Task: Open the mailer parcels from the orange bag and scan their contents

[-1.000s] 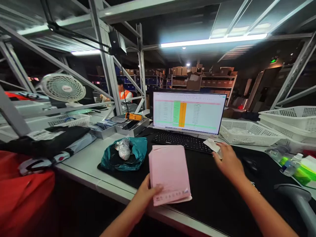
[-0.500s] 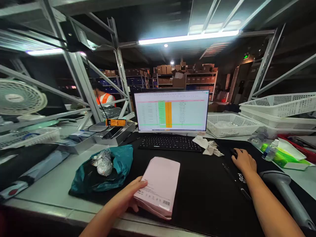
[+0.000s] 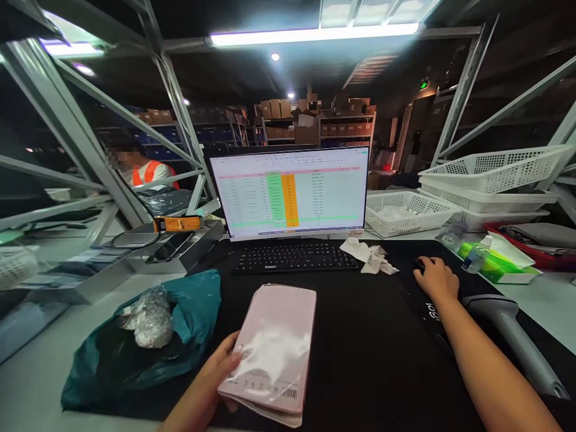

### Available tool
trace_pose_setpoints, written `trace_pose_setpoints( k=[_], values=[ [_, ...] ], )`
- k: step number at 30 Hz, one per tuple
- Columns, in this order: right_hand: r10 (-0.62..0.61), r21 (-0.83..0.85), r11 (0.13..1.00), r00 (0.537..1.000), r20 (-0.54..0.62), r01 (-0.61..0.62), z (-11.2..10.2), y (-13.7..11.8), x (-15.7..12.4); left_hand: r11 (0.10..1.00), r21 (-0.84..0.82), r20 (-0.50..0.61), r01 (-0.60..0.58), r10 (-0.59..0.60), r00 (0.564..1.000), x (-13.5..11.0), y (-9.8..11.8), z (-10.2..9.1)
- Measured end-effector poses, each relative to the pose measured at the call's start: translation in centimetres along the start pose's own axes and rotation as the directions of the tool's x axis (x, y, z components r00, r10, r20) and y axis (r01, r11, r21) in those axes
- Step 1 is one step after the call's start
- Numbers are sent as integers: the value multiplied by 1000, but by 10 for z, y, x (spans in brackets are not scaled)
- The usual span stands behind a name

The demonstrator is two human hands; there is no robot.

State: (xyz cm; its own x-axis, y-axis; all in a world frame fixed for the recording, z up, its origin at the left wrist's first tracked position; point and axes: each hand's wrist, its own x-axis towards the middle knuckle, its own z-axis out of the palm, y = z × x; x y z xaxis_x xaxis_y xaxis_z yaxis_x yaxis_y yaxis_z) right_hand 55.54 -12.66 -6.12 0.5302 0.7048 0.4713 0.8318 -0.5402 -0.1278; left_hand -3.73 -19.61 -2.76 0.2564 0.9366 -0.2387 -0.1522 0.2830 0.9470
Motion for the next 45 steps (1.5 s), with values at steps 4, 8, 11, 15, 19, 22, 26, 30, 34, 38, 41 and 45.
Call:
trace_pose_setpoints(
  k=[4,8,11,15,19,22,26,30,34,38,41,45],
  values=[
    [0,-18,1000,1000,4,1,-3,-2,-1,1000,17,-14,14,-14,1000,0,1,1],
    [-5,-26,1000,1000,8,5,-6,-5,-3,999,27,-37,22,-21,999,-1,2,3],
    [-5,-26,1000,1000,14,5,-5,-5,-5,999,19,-59,27,-25,998,-1,2,4],
    [10,-25,1000,1000,3,-10,-18,-5,-3,1000,12,-46,29,-28,999,0,0,1],
    [-124,105,985,987,-102,135,-69,-37,7,999,23,3,46,-46,999,3,-1,-1],
    [-314,324,893,948,-54,314,-102,-98,-1,999,27,-10,33,-33,999,2,2,2],
    [-571,368,773,819,50,517,-89,-188,-23,1000,15,-28,20,-19,999,-4,9,7],
    [-619,374,744,782,72,554,-55,-243,-29,1000,11,-10,15,-15,1000,-4,9,6],
    [-638,382,728,767,73,569,-40,-270,-22,999,44,7,23,-24,1000,-1,5,2],
    [-662,379,714,743,92,589,-33,-290,-17,999,36,11,31,-31,999,0,4,2],
    [-669,383,711,735,111,589,-29,-300,-11,999,17,15,31,-32,999,-1,4,3],
    [-681,424,686,728,85,592,-29,-292,-2,1000,25,34,2,-3,999,1,2,3]
  ],
)
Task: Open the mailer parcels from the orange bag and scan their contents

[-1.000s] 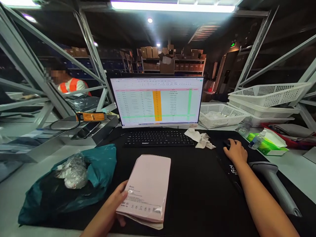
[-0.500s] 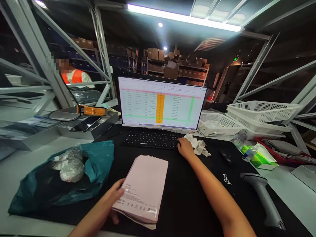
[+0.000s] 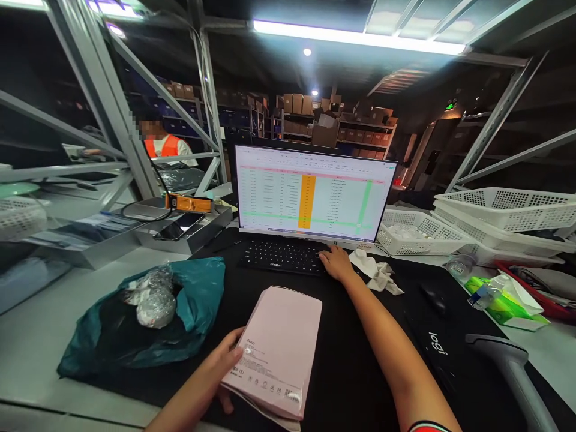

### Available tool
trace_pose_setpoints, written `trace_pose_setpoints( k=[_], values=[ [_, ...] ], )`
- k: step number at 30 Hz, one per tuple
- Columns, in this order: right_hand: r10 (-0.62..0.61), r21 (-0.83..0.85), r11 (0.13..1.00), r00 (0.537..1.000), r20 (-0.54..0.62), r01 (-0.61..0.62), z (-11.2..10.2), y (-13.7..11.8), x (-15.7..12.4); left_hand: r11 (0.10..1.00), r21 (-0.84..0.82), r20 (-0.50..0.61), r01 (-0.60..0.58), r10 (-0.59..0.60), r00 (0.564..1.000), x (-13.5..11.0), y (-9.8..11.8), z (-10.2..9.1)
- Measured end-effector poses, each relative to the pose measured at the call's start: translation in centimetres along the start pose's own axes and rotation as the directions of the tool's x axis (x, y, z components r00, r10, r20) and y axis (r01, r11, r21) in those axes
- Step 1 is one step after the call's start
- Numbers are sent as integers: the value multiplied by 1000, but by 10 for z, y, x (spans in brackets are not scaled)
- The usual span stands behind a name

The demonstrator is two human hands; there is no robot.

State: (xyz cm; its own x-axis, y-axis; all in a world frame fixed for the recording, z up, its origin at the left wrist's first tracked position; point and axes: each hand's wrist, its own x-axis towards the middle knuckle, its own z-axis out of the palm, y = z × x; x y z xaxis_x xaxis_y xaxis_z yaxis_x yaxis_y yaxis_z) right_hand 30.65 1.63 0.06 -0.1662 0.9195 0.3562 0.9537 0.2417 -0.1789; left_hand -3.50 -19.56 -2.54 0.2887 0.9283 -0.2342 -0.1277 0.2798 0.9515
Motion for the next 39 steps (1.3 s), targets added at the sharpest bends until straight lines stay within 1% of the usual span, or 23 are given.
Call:
trace_pose_setpoints(
  k=[2,5,8,10,12,14,17,19,21,24,27,30,33,35,37,39],
  values=[
    [-11,31,999,999,-49,12,-6,7,-11,1000,9,10,-3,3,1000,2,-2,-2],
    [-52,53,997,994,-101,57,-10,10,-38,999,33,35,17,-18,999,4,-6,-4],
    [-121,37,991,987,-104,125,-6,3,-63,999,40,7,2,-2,1000,5,-7,-4],
    [-140,21,989,984,-114,143,-2,0,-71,999,31,-24,-18,19,1000,4,-6,-2],
    [-111,11,993,982,-155,114,-2,3,-73,1000,21,-34,-23,24,999,2,-5,-1],
    [-32,8,999,973,-228,34,-4,13,-73,1000,18,-49,-15,16,999,0,-4,0],
    [83,8,996,943,-323,-84,-7,31,-76,1000,15,-71,2,-1,997,0,-4,0],
    [96,1,995,935,-341,-102,-6,37,-78,1000,12,-75,2,-1,997,1,-4,-1],
    [75,-11,996,939,-336,-83,-3,38,-80,1000,4,-81,-6,7,997,3,-5,-1],
    [41,-33,998,942,-332,-55,1,31,-81,1000,-10,-82,-23,22,996,4,-7,-2],
    [8,-52,998,938,-348,-27,2,23,-82,1000,-7,-54,-19,18,998,5,-11,-5],
    [-58,-73,997,938,-343,35,2,12,-84,1000,-7,-20,-15,15,1000,9,-17,-11],
    [-126,-92,991,938,-323,102,1,-1,-81,993,-58,27,-107,108,994,16,-20,-16],
    [-160,-90,986,933,-323,138,0,-5,-79,982,-95,58,-166,172,983,19,-20,-15],
    [-202,-69,979,923,-327,190,-1,-2,-81,976,-105,87,-191,201,976,16,-20,-12],
    [-266,-38,963,904,-334,269,3,9,-87,970,-101,97,-220,230,968,5,-19,-7]
  ],
)
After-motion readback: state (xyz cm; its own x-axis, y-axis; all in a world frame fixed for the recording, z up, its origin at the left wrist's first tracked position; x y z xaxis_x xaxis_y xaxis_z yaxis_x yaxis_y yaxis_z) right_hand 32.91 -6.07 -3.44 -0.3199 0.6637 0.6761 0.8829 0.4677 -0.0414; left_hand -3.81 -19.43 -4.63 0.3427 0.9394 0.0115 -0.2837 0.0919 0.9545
